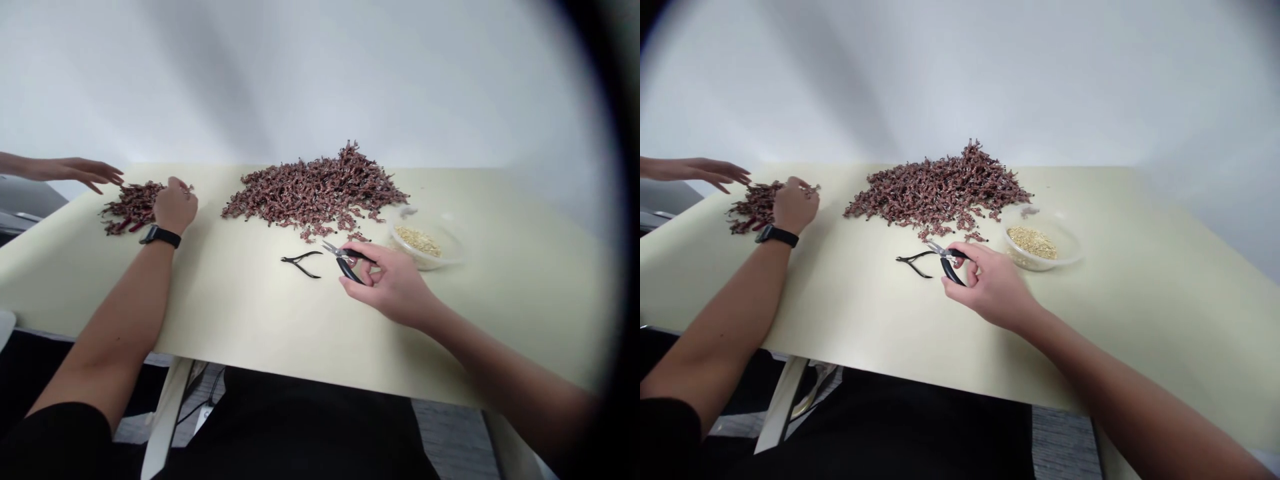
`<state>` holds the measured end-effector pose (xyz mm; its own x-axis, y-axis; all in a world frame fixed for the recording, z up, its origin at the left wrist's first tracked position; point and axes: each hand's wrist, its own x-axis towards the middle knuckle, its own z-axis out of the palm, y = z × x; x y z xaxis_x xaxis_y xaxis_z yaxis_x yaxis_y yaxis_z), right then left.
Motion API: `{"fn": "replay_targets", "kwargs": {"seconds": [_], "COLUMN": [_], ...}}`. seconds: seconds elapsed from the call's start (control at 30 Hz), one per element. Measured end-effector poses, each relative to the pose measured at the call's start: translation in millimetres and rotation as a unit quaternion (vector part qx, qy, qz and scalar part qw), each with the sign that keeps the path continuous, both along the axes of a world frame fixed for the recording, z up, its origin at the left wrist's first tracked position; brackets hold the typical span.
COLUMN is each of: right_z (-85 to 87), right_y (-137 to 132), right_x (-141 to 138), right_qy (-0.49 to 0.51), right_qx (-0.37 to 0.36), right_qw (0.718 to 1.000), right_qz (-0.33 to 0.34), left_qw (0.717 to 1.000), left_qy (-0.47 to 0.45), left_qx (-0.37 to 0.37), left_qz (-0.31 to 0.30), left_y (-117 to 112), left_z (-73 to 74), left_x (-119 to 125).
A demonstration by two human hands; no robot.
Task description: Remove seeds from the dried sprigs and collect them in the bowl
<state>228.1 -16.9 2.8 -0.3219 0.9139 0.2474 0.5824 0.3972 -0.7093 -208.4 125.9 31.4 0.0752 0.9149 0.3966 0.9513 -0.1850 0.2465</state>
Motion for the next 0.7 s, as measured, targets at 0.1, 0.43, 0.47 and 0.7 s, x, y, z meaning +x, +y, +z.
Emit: {"fn": "replay_targets", "kwargs": {"seconds": [0.1, 0.43, 0.47, 0.7], "right_z": [0.3, 0.3, 0.4, 10.7], "right_y": [3, 8, 8, 5], "right_x": [1, 1, 1, 3], "right_qy": [-0.037, -0.059, -0.058, -0.042], "right_qx": [0.032, 0.042, 0.043, 0.064], "right_qw": [0.999, 0.997, 0.997, 0.997], "right_qz": [0.011, 0.021, 0.022, -0.002], "left_qw": [0.999, 0.959, 0.959, 0.964], "left_qy": [-0.008, 0.044, 0.046, 0.051], "left_qx": [0.035, -0.027, -0.03, -0.025], "left_qz": [-0.017, -0.279, -0.278, -0.259], "left_y": [4, -14, -13, -7], "left_z": [-9.6, -50.9, -52.9, -54.4], "left_x": [27, 122, 122, 109]}}
